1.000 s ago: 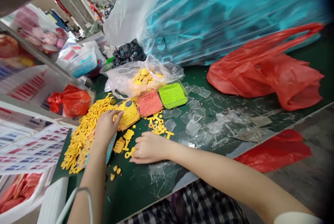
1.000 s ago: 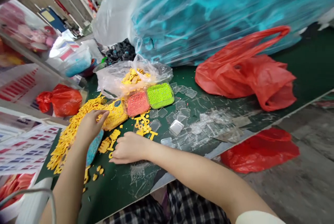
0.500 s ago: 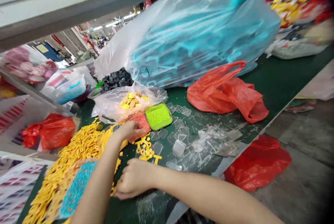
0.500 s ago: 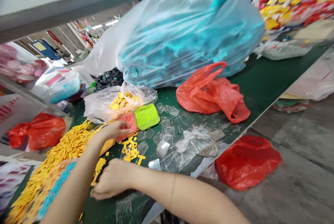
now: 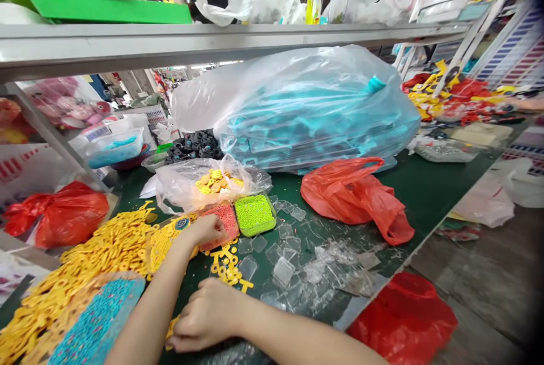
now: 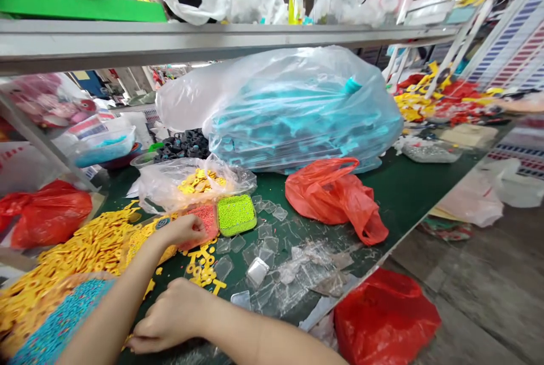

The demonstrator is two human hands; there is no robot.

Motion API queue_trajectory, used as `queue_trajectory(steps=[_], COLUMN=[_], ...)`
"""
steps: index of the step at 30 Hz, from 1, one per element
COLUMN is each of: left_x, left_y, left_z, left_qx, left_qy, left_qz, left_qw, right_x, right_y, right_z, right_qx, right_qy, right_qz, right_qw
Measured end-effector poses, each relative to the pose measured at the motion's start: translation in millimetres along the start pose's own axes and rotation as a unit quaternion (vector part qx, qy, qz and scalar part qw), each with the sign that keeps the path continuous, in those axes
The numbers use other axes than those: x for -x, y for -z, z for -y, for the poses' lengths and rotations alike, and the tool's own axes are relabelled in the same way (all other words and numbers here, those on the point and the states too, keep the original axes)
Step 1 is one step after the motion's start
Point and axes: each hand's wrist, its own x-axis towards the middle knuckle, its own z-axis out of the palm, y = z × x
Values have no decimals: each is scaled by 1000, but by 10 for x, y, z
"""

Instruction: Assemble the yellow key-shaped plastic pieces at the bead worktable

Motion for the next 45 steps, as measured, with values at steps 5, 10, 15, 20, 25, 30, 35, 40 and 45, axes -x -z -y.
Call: queue_trajectory(steps=[5,10,15,20,25,30,35,40,45], left_x=[173,543,1088,1633,2056,2109,2014,2020,1998], left_y=[79,102,-84,-456,-927,-1125,-1157,-1171,-1182], left_z=[-3,-40,-69,69,256,326,292,293,278], left_qx=[-13,31,119,160,162,152,135,134,140], left_qy=[-8,-58,-76,-6,45,55,35,37,27], left_qz=[-91,-261,-365,-397,-355,-342,-298,-286,-281], left_qw=[996,963,920,904,920,925,944,948,949], right_x=[42,84,134,180,203,189,176,169,169], right_y=[-3,9,117,235,283,310,330,325,331], right_z=[23,28,16,4,2,16,48,93,109], right_qx=[-9,-12,-44,-74,-86,-78,-81,-81,-75], right_qy=[2,1,-12,-47,-74,-83,-97,-94,-95], right_qz=[-22,-43,-4,44,84,123,149,165,172], right_qw=[1000,999,999,995,990,986,981,979,978])
